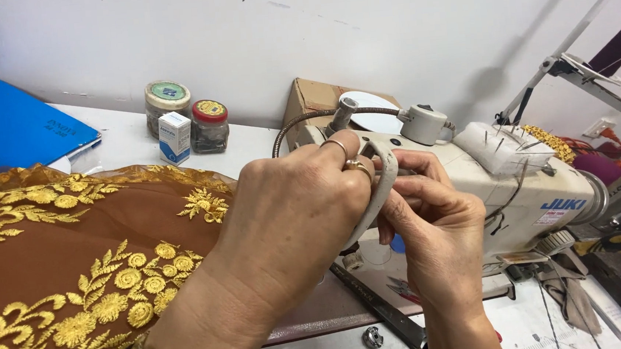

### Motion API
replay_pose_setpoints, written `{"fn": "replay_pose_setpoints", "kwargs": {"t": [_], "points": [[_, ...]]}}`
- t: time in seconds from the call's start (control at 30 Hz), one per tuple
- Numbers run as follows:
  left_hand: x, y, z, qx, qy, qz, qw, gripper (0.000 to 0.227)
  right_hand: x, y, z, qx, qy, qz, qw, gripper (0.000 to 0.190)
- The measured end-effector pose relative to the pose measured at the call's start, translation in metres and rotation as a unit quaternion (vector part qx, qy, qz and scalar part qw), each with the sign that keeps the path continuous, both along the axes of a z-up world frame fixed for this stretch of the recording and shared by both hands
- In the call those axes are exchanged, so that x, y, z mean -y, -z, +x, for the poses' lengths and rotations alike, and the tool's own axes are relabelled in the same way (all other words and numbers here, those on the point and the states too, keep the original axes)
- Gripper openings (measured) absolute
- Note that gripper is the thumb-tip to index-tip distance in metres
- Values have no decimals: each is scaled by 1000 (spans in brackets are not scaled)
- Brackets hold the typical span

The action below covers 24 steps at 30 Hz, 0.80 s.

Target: Selecting a thread spool from a wall rack and threading it through the guides and needle of an industrial sewing machine.

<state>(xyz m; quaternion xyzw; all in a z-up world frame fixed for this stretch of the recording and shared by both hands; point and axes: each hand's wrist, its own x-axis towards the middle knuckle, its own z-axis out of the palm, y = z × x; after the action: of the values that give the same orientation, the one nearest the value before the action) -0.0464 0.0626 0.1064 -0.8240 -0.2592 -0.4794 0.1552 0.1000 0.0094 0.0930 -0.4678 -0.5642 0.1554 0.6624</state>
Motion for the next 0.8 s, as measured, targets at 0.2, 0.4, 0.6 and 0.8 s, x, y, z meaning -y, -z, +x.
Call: {"fn": "replay_pose_setpoints", "kwargs": {"t": [0.2, 0.4, 0.6, 0.8], "points": [[2, -11, -10, -27, 61, -106, 992, 10, 6, -5, -1, -15, -34, -4, 999, 13], [14, -34, -35, 32, 222, -206, 952, 7, 23, -14, 6, -16, -41, 20, 999, 19], [34, -53, -50, 22, 435, -266, 860, 13, 53, -21, -1, 211, 85, 89, 970, 25], [49, -56, -52, -9, 530, -355, 770, 9, 57, -18, 5, 287, -112, 160, 938, 16]]}}
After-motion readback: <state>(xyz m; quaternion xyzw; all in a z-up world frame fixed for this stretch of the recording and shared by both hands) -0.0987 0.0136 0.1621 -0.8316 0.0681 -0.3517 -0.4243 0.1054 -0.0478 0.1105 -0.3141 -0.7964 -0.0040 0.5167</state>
